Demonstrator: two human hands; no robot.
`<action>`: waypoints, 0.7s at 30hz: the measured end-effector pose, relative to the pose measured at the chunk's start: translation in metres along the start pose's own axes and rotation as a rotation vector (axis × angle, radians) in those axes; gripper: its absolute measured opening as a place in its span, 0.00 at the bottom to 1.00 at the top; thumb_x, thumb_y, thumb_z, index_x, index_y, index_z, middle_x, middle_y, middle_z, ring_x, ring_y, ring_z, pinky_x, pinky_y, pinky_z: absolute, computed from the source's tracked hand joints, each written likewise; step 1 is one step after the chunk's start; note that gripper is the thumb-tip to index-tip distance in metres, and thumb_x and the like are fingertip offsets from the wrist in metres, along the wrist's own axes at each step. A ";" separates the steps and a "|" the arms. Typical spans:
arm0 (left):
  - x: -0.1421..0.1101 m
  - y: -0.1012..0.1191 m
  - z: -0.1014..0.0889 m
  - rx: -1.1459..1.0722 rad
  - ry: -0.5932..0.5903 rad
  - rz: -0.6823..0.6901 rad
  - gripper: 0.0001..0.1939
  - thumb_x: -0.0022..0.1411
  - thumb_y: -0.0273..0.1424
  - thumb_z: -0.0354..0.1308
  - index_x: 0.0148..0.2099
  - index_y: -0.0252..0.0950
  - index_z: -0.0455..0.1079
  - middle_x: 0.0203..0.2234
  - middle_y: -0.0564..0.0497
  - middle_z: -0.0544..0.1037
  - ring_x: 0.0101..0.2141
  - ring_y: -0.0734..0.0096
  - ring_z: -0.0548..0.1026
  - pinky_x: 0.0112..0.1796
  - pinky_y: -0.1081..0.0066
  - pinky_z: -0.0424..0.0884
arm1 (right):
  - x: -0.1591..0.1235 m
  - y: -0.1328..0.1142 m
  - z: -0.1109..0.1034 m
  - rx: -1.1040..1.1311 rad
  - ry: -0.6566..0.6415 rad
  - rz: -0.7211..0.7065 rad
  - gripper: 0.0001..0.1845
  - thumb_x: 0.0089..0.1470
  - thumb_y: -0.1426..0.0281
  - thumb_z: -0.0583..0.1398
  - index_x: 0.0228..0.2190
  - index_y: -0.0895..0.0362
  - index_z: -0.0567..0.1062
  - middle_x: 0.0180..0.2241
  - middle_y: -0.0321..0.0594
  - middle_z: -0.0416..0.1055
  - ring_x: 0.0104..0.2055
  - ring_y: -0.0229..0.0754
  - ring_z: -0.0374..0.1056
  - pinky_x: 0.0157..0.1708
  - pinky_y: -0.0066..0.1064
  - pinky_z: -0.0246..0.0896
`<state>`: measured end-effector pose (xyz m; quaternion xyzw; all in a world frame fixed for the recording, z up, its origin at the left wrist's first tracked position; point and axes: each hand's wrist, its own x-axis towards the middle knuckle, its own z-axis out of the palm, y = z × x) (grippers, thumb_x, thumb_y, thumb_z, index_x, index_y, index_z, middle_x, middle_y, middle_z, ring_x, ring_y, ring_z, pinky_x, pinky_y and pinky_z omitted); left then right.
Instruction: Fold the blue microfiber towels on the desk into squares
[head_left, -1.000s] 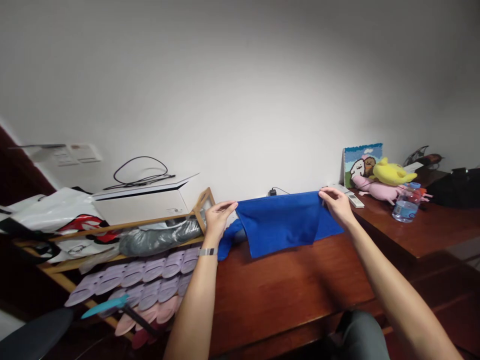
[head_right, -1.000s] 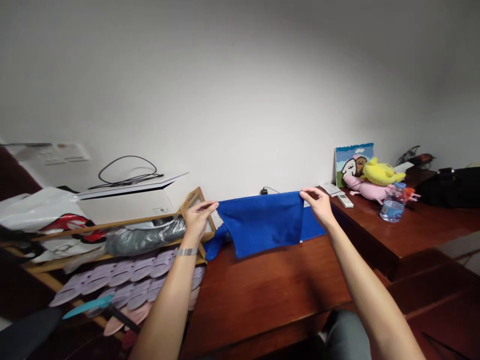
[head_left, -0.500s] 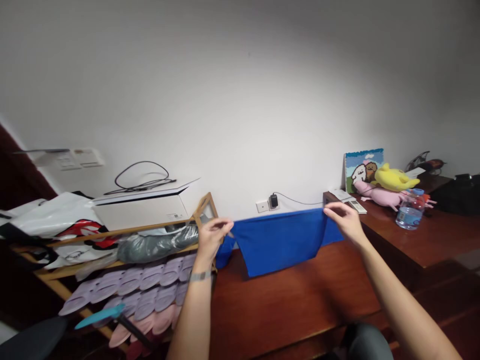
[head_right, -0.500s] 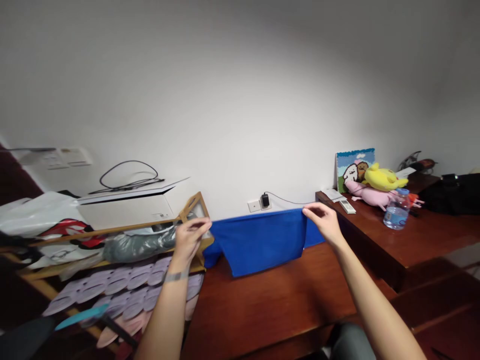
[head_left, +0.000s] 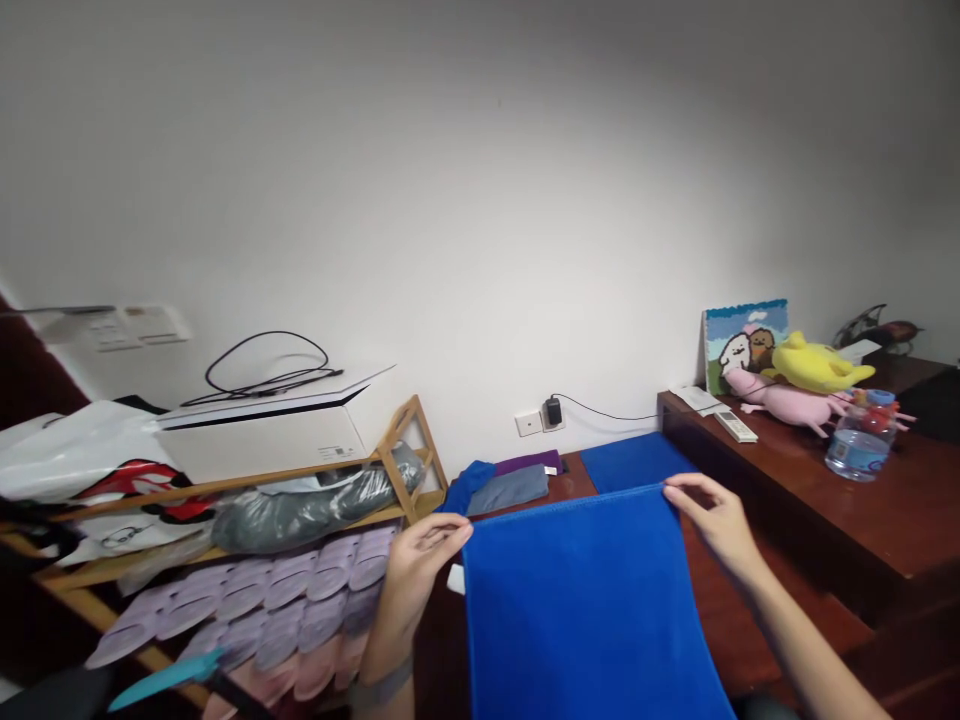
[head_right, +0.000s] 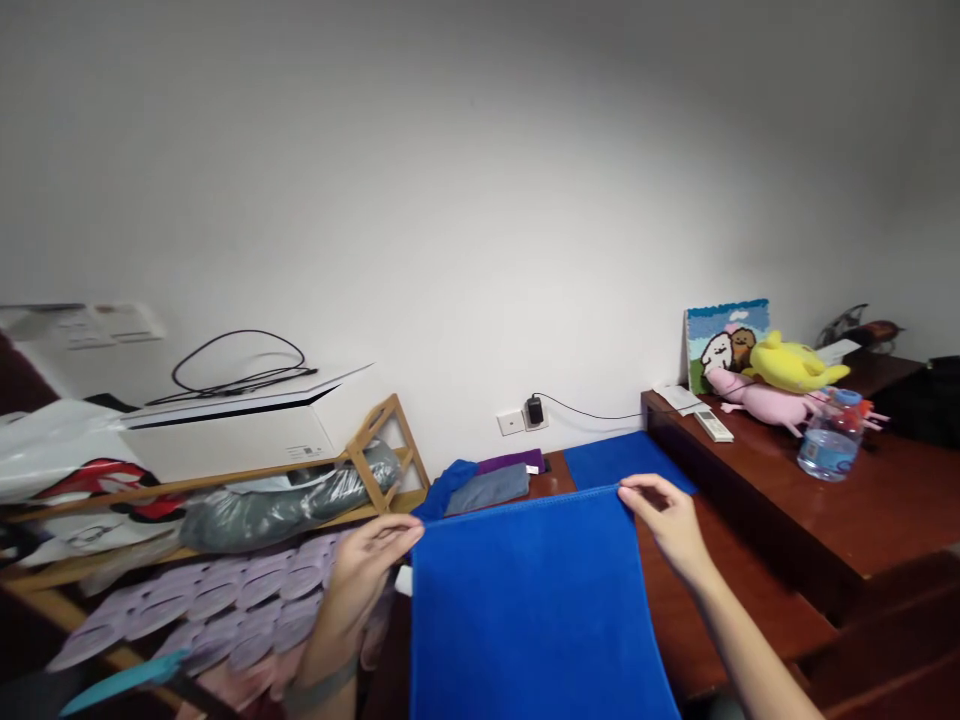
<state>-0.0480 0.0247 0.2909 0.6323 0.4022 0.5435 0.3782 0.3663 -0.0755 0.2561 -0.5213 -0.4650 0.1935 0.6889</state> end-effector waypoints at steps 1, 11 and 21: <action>0.011 -0.029 0.005 0.014 -0.018 -0.040 0.16 0.50 0.43 0.74 0.36 0.36 0.81 0.32 0.46 0.86 0.34 0.59 0.84 0.37 0.67 0.80 | 0.005 0.025 0.010 -0.012 -0.027 0.039 0.23 0.46 0.49 0.72 0.34 0.55 0.83 0.36 0.45 0.83 0.38 0.47 0.77 0.38 0.34 0.74; 0.035 -0.271 0.056 0.393 -0.113 -0.214 0.14 0.51 0.46 0.62 0.28 0.40 0.76 0.26 0.47 0.85 0.32 0.55 0.84 0.35 0.62 0.80 | 0.013 0.255 0.097 -0.451 -0.244 0.213 0.20 0.55 0.53 0.59 0.34 0.55 0.83 0.37 0.47 0.84 0.40 0.49 0.80 0.45 0.38 0.73; 0.075 -0.319 0.062 0.724 -0.207 -0.068 0.10 0.62 0.27 0.54 0.31 0.40 0.74 0.30 0.51 0.80 0.37 0.64 0.78 0.43 0.67 0.72 | 0.041 0.307 0.112 -0.867 -0.291 0.162 0.18 0.64 0.60 0.55 0.43 0.51 0.82 0.45 0.44 0.82 0.50 0.53 0.74 0.51 0.42 0.64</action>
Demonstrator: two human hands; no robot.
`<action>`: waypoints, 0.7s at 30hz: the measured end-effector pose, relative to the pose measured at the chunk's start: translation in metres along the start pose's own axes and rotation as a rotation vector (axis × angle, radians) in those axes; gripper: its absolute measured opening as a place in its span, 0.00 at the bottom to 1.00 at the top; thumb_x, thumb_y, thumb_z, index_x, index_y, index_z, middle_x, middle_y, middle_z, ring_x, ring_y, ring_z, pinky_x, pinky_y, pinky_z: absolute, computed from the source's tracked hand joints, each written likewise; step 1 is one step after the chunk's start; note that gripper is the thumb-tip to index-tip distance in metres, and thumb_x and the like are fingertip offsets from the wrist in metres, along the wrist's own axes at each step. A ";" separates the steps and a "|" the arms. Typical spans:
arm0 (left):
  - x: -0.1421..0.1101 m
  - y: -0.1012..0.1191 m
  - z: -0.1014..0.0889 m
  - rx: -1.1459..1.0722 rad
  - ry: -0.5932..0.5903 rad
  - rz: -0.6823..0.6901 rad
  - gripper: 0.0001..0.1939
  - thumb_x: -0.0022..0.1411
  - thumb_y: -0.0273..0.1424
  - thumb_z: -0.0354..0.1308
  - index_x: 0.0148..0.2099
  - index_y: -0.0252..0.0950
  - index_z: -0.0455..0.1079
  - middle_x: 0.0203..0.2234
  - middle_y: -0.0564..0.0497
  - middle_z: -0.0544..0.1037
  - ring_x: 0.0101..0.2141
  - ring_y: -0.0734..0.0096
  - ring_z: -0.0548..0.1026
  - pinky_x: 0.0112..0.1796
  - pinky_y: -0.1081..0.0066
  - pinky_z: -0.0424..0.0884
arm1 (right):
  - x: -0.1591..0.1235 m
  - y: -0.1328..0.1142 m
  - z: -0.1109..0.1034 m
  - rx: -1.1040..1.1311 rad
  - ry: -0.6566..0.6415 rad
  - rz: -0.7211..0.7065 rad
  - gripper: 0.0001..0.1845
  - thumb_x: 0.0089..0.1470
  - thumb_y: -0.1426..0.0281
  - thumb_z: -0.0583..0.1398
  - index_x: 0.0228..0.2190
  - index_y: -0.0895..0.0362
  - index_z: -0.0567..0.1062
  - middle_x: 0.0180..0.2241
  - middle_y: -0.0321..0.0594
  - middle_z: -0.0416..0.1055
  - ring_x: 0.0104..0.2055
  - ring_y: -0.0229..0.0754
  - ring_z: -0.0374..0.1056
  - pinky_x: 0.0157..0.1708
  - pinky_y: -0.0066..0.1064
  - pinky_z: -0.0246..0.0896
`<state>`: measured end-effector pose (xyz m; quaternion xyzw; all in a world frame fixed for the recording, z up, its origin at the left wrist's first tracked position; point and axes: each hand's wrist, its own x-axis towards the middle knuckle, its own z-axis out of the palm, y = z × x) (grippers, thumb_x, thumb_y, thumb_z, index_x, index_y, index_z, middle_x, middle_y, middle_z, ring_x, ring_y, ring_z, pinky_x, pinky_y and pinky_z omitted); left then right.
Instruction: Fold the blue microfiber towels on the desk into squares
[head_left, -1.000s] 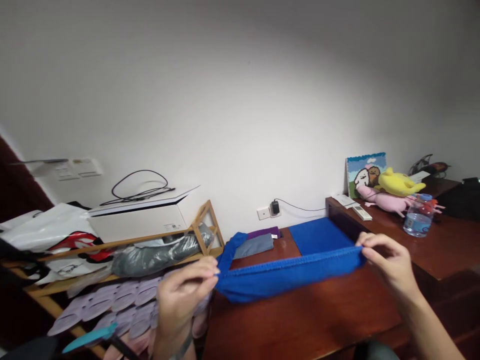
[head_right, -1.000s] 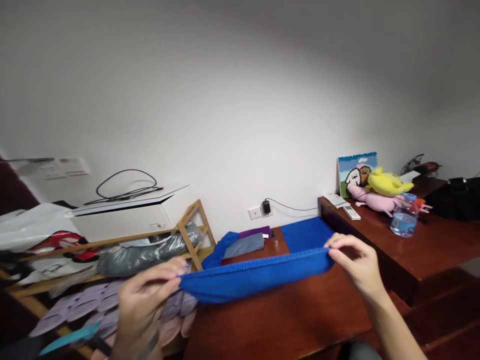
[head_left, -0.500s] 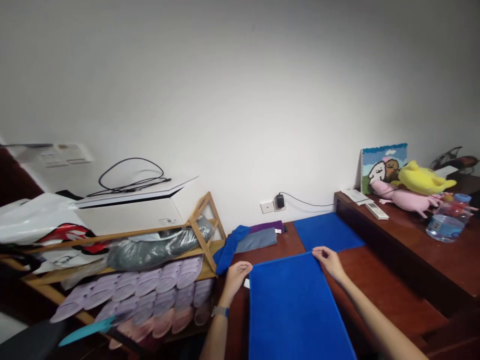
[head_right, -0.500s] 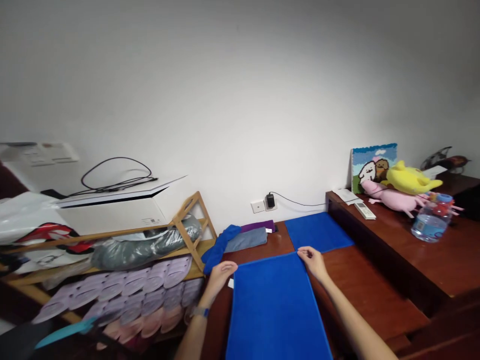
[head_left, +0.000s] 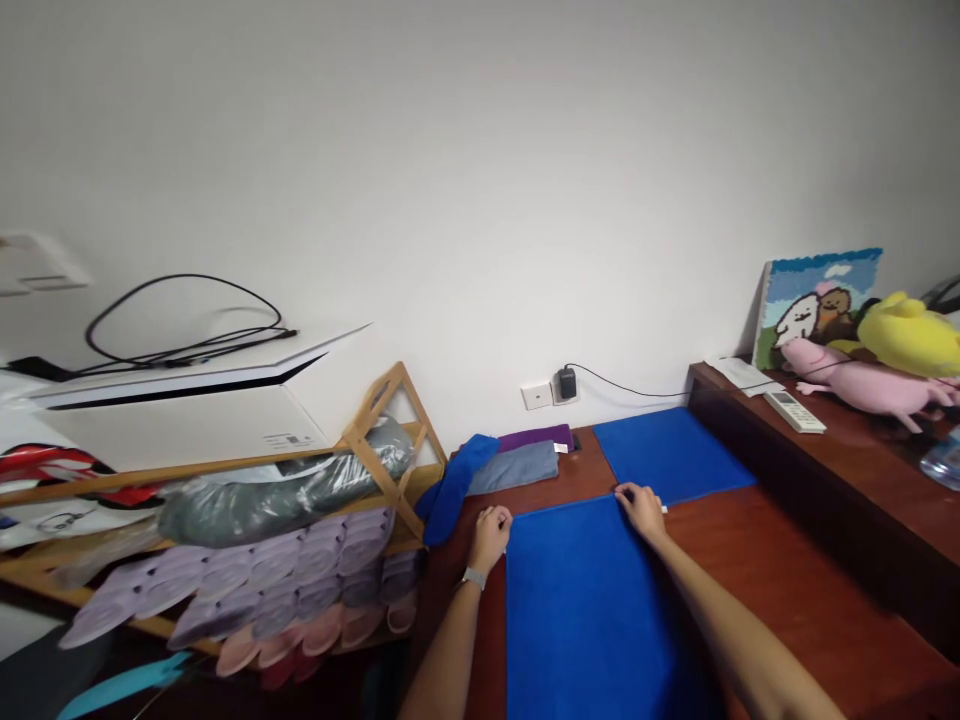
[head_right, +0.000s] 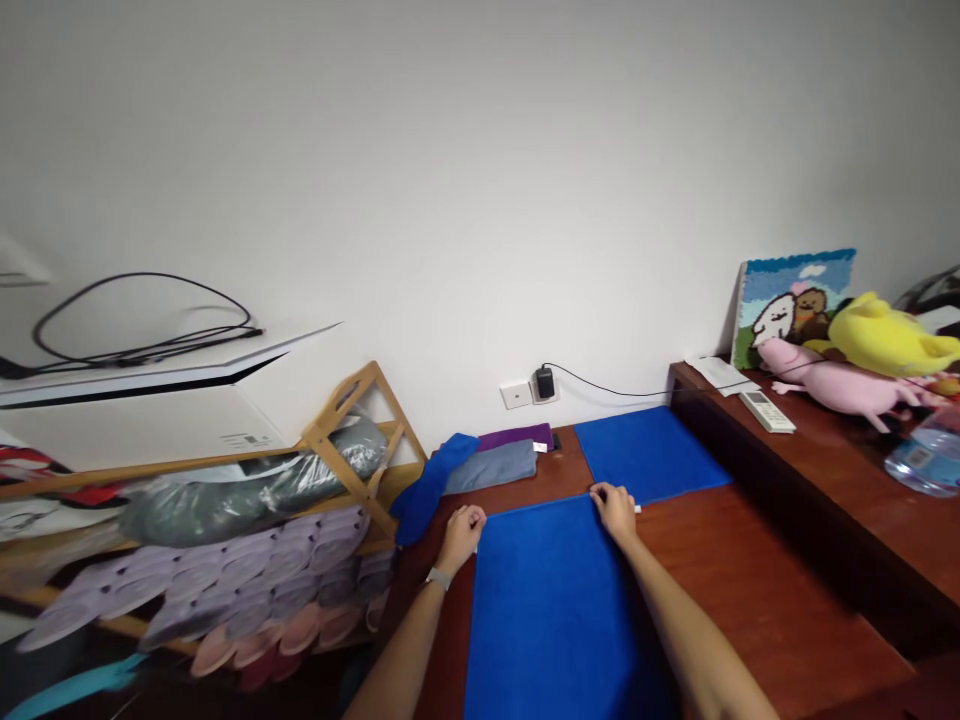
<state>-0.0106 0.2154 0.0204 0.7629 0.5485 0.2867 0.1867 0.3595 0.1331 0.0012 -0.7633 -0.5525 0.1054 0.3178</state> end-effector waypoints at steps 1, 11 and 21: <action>0.002 0.000 -0.001 0.037 0.007 0.018 0.11 0.62 0.26 0.53 0.30 0.40 0.74 0.30 0.51 0.80 0.38 0.63 0.78 0.44 0.65 0.72 | 0.002 -0.001 0.000 -0.028 0.000 -0.016 0.18 0.65 0.61 0.54 0.43 0.51 0.82 0.45 0.44 0.82 0.50 0.53 0.73 0.51 0.42 0.64; -0.022 0.068 0.056 0.228 -0.039 0.383 0.21 0.73 0.32 0.48 0.64 0.41 0.71 0.63 0.45 0.74 0.64 0.56 0.68 0.65 0.53 0.61 | -0.035 -0.062 0.042 -0.265 -0.049 -0.344 0.31 0.71 0.64 0.42 0.68 0.60 0.65 0.69 0.49 0.61 0.72 0.49 0.54 0.70 0.45 0.46; -0.021 0.023 0.040 0.438 -0.196 0.135 0.32 0.76 0.46 0.39 0.75 0.40 0.54 0.73 0.45 0.57 0.72 0.55 0.53 0.69 0.49 0.53 | -0.030 -0.039 0.028 -0.297 -0.316 -0.213 0.37 0.71 0.55 0.39 0.73 0.59 0.50 0.74 0.45 0.44 0.77 0.45 0.38 0.74 0.45 0.32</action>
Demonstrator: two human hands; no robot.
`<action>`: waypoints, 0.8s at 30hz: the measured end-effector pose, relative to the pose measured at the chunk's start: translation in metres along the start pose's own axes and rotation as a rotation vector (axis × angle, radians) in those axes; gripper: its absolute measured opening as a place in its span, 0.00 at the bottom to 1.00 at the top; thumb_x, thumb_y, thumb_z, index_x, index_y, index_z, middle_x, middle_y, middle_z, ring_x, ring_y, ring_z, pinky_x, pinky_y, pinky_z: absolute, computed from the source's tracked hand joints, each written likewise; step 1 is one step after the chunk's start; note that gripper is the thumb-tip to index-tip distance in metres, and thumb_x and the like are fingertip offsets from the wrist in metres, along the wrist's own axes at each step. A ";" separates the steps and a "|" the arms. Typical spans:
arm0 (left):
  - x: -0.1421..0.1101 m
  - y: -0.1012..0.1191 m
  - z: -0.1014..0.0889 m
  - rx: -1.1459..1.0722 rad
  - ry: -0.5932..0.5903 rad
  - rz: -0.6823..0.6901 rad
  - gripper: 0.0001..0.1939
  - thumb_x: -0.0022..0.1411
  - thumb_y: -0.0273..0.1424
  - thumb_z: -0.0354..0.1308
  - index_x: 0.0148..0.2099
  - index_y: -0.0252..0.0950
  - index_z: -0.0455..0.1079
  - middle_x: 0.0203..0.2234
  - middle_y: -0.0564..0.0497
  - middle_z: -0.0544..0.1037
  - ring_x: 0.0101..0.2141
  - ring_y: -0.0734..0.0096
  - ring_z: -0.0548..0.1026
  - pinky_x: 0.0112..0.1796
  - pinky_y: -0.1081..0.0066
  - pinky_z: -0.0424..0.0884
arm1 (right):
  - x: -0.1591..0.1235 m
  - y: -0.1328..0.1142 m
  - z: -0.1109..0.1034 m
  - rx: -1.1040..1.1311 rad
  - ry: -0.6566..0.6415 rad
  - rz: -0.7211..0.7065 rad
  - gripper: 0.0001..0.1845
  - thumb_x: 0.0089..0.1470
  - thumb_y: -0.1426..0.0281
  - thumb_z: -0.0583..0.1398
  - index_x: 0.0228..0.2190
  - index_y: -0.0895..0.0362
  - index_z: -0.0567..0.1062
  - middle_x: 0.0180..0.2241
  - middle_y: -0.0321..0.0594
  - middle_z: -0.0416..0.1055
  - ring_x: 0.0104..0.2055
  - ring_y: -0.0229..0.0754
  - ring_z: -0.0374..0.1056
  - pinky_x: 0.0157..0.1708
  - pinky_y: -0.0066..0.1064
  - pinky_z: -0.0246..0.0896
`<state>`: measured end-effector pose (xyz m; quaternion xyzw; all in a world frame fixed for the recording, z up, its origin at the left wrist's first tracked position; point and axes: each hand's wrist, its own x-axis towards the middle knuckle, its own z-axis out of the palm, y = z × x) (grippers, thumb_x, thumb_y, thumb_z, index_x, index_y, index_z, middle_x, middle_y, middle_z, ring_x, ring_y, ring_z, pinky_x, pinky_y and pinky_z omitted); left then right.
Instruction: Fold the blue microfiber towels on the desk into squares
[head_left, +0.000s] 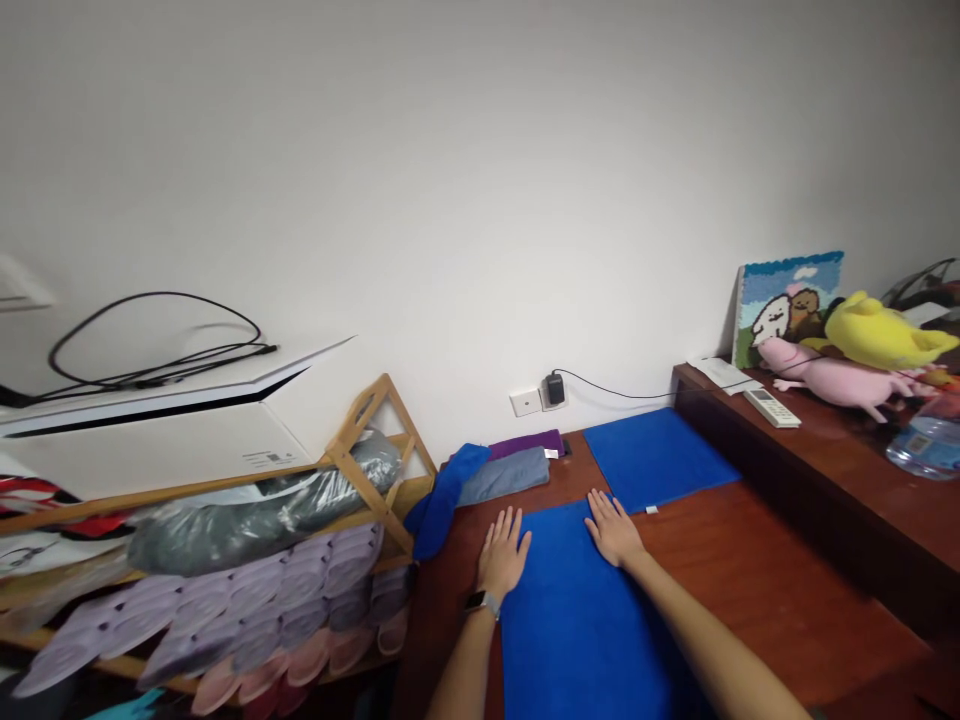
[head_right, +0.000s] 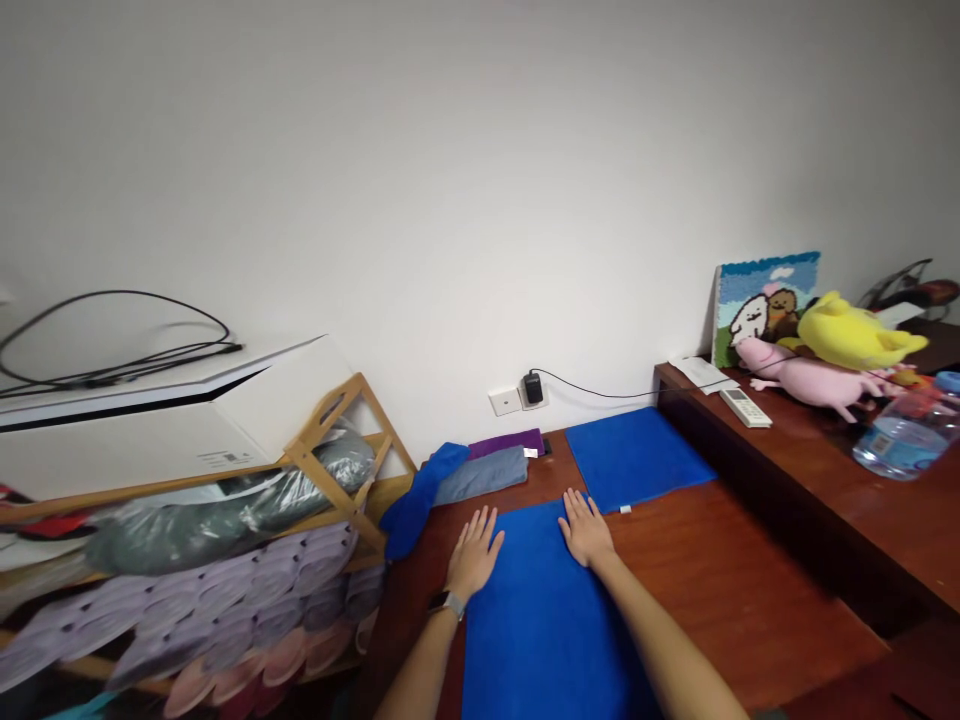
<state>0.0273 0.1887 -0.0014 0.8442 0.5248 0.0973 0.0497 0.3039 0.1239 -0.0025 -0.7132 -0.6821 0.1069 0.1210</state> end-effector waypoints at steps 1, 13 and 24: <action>0.000 -0.007 -0.007 -0.007 -0.011 0.003 0.31 0.76 0.46 0.40 0.75 0.40 0.54 0.73 0.45 0.57 0.72 0.55 0.53 0.70 0.49 0.53 | 0.001 0.000 -0.007 0.009 -0.014 0.002 0.37 0.71 0.55 0.39 0.73 0.60 0.51 0.74 0.46 0.44 0.77 0.45 0.38 0.74 0.45 0.32; -0.125 0.056 -0.030 -0.121 0.027 0.325 0.27 0.77 0.40 0.43 0.75 0.53 0.54 0.73 0.54 0.57 0.72 0.58 0.56 0.69 0.49 0.57 | -0.187 -0.039 0.031 0.145 0.246 0.167 0.39 0.69 0.48 0.44 0.72 0.54 0.55 0.73 0.40 0.49 0.76 0.56 0.43 0.74 0.54 0.43; -0.211 0.051 -0.002 0.033 -0.033 -0.038 0.32 0.72 0.51 0.45 0.73 0.49 0.60 0.71 0.44 0.63 0.68 0.41 0.63 0.60 0.42 0.69 | -0.159 0.014 -0.021 0.156 0.001 -0.432 0.36 0.69 0.51 0.51 0.72 0.47 0.52 0.73 0.39 0.49 0.75 0.47 0.45 0.74 0.47 0.39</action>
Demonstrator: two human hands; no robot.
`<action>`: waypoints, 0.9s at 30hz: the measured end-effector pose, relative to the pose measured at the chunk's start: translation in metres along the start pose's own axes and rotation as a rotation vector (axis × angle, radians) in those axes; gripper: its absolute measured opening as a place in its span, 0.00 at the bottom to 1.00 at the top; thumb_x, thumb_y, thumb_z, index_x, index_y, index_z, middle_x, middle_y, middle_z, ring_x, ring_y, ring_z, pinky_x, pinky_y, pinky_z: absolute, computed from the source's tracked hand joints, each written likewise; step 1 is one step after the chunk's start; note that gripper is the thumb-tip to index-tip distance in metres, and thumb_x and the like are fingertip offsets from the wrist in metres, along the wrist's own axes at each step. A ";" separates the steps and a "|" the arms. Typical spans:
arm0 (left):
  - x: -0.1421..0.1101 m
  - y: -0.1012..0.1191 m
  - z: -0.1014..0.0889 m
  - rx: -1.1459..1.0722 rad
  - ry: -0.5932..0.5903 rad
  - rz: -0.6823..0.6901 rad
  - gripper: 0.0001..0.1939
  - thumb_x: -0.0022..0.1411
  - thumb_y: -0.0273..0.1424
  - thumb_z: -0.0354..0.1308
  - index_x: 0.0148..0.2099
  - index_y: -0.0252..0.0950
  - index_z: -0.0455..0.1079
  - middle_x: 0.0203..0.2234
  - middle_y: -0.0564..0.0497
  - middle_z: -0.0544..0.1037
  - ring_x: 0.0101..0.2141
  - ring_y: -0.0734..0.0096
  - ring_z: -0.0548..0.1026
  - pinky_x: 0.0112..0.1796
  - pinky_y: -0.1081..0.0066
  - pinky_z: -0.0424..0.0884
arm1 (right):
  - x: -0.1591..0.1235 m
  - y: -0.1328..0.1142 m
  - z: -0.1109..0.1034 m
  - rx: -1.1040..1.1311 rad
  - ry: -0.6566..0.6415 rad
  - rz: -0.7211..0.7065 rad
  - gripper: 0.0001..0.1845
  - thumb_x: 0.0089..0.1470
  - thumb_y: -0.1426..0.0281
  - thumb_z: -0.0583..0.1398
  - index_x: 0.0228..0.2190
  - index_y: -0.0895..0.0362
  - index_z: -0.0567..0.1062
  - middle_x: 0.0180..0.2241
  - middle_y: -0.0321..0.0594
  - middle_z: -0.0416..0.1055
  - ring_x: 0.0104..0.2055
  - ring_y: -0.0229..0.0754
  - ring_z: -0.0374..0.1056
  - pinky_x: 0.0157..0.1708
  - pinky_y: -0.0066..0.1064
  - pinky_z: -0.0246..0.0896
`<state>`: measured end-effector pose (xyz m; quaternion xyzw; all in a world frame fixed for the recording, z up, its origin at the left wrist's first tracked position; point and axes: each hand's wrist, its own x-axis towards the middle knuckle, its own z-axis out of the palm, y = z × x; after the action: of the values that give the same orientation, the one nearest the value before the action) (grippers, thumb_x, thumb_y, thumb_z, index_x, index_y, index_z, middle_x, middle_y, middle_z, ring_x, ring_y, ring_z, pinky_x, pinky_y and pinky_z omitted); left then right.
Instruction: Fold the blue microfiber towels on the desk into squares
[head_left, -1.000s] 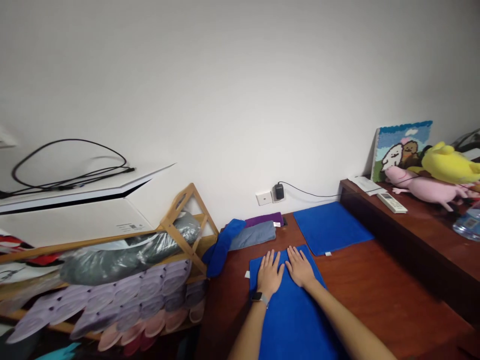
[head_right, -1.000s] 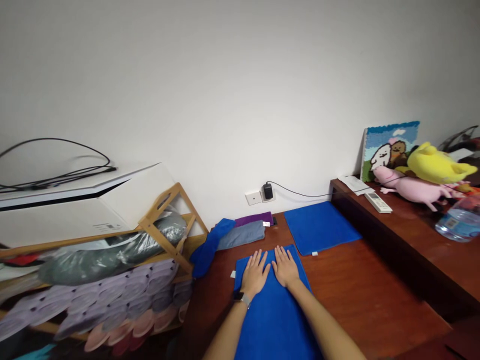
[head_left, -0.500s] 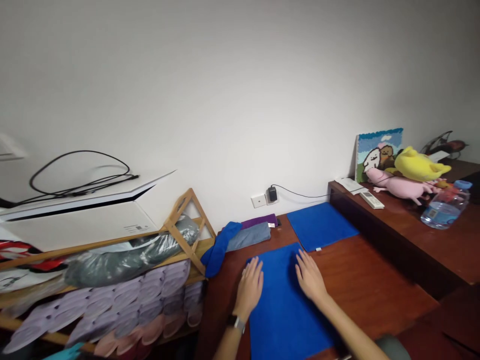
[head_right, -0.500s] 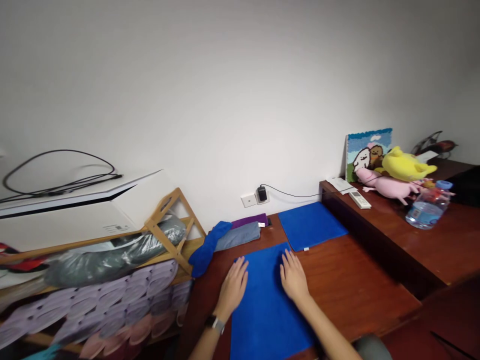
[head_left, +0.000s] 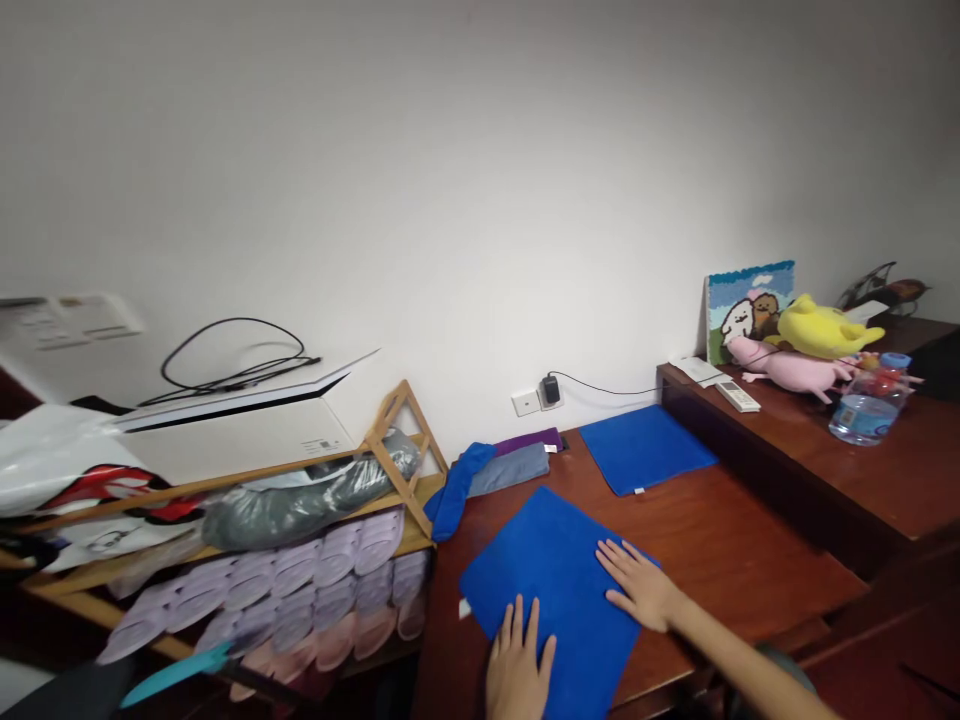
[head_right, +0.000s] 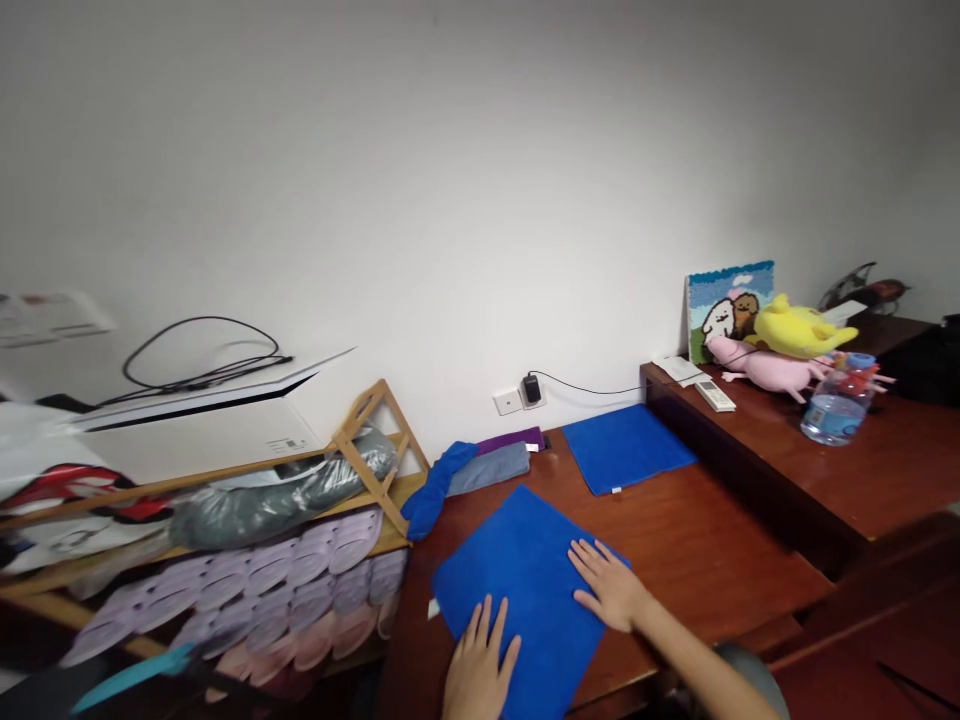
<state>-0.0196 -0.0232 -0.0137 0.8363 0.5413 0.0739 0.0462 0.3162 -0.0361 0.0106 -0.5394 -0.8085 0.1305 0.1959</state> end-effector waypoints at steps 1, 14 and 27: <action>-0.011 0.005 0.002 0.008 -0.026 -0.027 0.32 0.71 0.52 0.46 0.71 0.49 0.65 0.68 0.42 0.68 0.65 0.38 0.68 0.57 0.42 0.72 | 0.009 0.008 -0.016 0.009 -0.056 -0.056 0.34 0.69 0.51 0.52 0.71 0.44 0.54 0.73 0.37 0.50 0.75 0.47 0.45 0.74 0.48 0.37; 0.116 0.022 -0.035 -0.074 -0.017 0.237 0.29 0.76 0.49 0.44 0.74 0.51 0.57 0.73 0.50 0.58 0.72 0.53 0.55 0.69 0.46 0.55 | 0.009 -0.026 0.065 -0.105 0.194 0.655 0.44 0.69 0.48 0.41 0.72 0.66 0.53 0.74 0.51 0.43 0.77 0.53 0.37 0.74 0.50 0.36; 0.131 0.034 -0.004 -0.054 0.097 0.144 0.29 0.77 0.44 0.40 0.74 0.46 0.58 0.72 0.47 0.61 0.71 0.53 0.57 0.69 0.45 0.54 | 0.087 0.024 -0.005 -0.104 0.061 0.414 0.38 0.71 0.54 0.38 0.72 0.61 0.52 0.75 0.45 0.43 0.77 0.44 0.37 0.74 0.44 0.34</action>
<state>0.0636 0.0827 0.0050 0.8670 0.4791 0.1320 0.0370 0.3081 0.0534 0.0206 -0.7071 -0.6796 0.1098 0.1613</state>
